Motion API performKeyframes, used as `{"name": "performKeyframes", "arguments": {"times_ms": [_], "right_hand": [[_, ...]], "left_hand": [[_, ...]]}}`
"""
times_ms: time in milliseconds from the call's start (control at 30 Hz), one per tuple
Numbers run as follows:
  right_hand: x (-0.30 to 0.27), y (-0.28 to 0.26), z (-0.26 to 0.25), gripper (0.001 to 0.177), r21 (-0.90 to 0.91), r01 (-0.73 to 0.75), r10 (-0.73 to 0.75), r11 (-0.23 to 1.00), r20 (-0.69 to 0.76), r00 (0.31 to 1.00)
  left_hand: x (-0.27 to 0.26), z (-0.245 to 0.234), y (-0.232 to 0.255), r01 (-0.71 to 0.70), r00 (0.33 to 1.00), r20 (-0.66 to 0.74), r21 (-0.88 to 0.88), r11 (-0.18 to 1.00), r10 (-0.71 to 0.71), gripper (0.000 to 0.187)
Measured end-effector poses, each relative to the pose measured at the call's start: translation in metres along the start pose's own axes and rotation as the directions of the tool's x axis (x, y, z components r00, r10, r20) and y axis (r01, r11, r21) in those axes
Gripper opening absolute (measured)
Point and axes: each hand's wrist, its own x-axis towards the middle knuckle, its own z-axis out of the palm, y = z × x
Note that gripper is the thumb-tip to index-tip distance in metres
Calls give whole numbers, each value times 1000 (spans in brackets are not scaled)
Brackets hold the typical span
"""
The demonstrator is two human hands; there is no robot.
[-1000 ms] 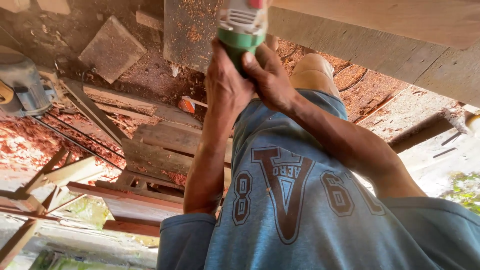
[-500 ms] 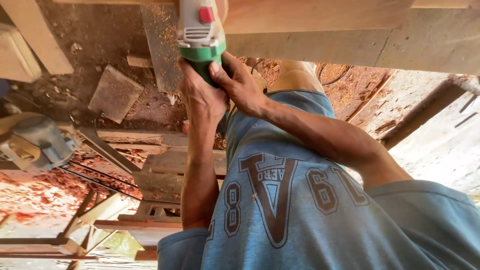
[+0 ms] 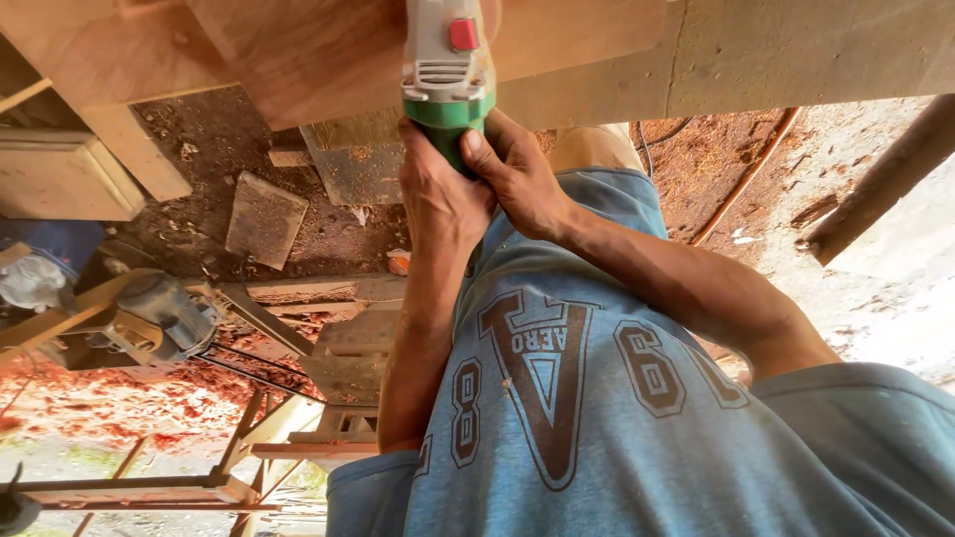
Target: Sanding a wooden board using a power sander to smooth the surface.
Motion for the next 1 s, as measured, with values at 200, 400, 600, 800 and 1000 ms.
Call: {"name": "performKeyframes", "arguments": {"times_ms": [200, 400, 600, 800, 1000], "right_hand": [[-12, -21, -36, 30, 97, 20, -11, 995, -95, 995], [-29, -59, -62, 58, 148, 12, -3, 989, -62, 998], [-36, -65, -88, 63, 220, 2, 21, 975, -103, 994], [-38, -73, -105, 42, 180, -14, 46, 984, -171, 984], [-24, -74, -78, 43, 208, -67, 96, 976, -133, 986]], "left_hand": [[2, 36, 36, 39, 998, 52, 11, 999, -40, 51], [6, 65, 66, 100, 980, 167, 28, 995, -104, 68], [5, 86, 84, 36, 982, 186, 20, 999, -39, 72], [9, 101, 93, 29, 977, 211, -58, 998, -17, 74], [19, 85, 74, 137, 965, 224, 26, 990, -139, 82]]}}
